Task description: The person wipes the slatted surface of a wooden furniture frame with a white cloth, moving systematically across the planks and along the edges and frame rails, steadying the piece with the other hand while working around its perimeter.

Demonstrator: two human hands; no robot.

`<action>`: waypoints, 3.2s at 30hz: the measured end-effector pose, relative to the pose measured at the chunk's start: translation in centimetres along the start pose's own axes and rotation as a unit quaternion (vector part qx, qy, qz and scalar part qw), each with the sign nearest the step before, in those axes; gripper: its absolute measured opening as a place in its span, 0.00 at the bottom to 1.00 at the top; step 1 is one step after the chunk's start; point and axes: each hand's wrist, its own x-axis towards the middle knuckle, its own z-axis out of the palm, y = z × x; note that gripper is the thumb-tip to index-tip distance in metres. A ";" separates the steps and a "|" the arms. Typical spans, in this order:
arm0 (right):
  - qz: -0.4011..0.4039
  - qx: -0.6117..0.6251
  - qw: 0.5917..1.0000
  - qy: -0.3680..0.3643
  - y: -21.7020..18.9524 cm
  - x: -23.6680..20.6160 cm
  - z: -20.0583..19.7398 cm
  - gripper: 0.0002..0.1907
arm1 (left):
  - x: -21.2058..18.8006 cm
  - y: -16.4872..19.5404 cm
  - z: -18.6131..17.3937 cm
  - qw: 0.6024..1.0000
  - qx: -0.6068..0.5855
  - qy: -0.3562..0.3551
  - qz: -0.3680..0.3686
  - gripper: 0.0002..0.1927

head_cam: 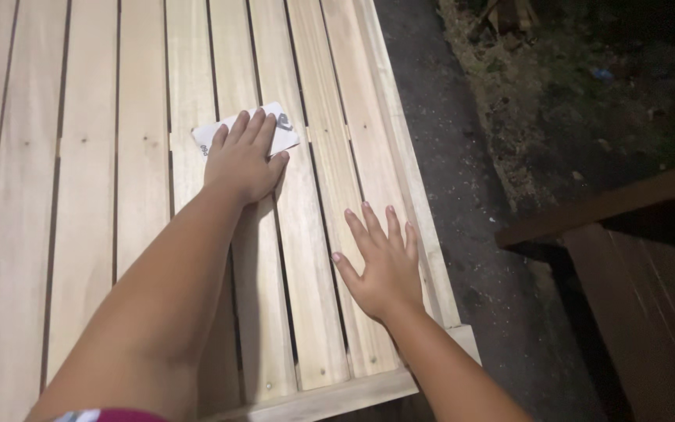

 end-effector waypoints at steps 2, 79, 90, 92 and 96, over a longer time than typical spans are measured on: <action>0.001 0.005 1.000 -0.004 0.1 -0.1 0.2 0.34 | -2.0 0.8 0.3 0.999 0.011 0.002 0.044 0.36; -0.006 0.060 0.998 0.014 2.4 1.4 3.1 0.27 | -22.3 12.0 0.8 0.928 -0.123 -0.243 0.255 0.31; 0.028 0.055 0.997 0.044 2.3 1.6 3.8 0.29 | -29.2 -1.0 -10.4 0.927 -0.050 -0.349 0.124 0.30; 0.085 0.033 0.995 0.037 1.0 2.2 3.9 0.29 | -30.4 -4.7 -13.7 0.910 0.050 -0.409 0.046 0.28; 0.108 0.075 0.990 0.052 -4.5 4.8 5.0 0.28 | -31.1 -10.7 -15.8 0.916 0.095 -0.383 0.068 0.28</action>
